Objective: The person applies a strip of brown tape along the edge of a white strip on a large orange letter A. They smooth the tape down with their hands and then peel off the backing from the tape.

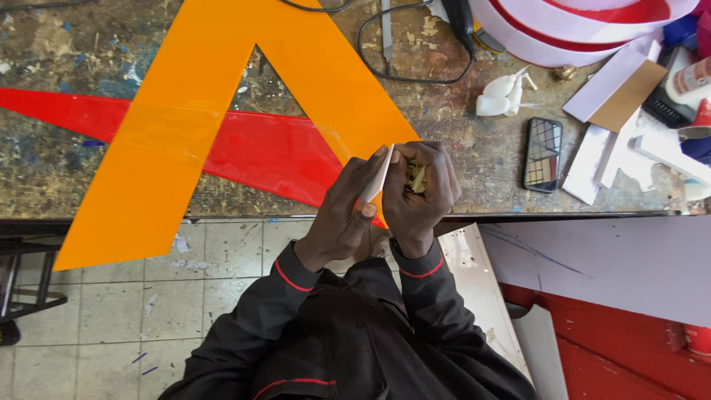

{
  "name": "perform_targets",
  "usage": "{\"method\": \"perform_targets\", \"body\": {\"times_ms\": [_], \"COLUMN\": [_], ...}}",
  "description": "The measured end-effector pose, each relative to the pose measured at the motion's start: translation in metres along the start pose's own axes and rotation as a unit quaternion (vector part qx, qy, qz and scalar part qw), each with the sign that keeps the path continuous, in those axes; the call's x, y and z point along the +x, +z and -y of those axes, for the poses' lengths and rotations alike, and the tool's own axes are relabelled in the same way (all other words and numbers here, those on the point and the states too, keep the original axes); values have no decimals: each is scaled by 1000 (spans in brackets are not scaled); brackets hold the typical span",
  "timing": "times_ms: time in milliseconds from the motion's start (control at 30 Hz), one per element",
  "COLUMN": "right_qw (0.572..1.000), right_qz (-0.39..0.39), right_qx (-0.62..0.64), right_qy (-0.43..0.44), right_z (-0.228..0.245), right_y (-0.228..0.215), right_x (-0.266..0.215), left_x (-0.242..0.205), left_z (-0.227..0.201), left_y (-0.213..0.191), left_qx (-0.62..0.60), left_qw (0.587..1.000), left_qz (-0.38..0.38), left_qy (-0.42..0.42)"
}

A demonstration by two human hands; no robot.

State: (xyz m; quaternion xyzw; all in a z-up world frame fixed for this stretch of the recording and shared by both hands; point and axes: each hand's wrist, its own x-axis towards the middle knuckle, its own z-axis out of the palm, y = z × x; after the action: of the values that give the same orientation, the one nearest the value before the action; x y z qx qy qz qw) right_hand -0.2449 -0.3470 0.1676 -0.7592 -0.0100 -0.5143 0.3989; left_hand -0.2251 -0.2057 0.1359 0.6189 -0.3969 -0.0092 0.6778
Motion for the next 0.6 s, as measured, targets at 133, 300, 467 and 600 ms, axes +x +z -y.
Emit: {"method": "perform_targets", "body": {"times_ms": [133,300,467,600], "right_qw": [999,987,945,927], "right_qz": [34,115,258,294], "right_qx": [29,96,155,184], "right_qy": [-6,-66,-129,-142], "right_z": [-10,-37,-32,-54], "right_y": [-5,0,11,13], "right_x": [13,32,48,36], "left_x": [8,22,1,-2], "left_z": [-4,-2,89,74], "left_y": [18,22,31,30], "left_qx": [-3,-139,-278,-258], "left_qw": [999,984,940,939], "left_qz": [-42,-109,-197,-225], "left_qy": [-1,-36,18,28]}}
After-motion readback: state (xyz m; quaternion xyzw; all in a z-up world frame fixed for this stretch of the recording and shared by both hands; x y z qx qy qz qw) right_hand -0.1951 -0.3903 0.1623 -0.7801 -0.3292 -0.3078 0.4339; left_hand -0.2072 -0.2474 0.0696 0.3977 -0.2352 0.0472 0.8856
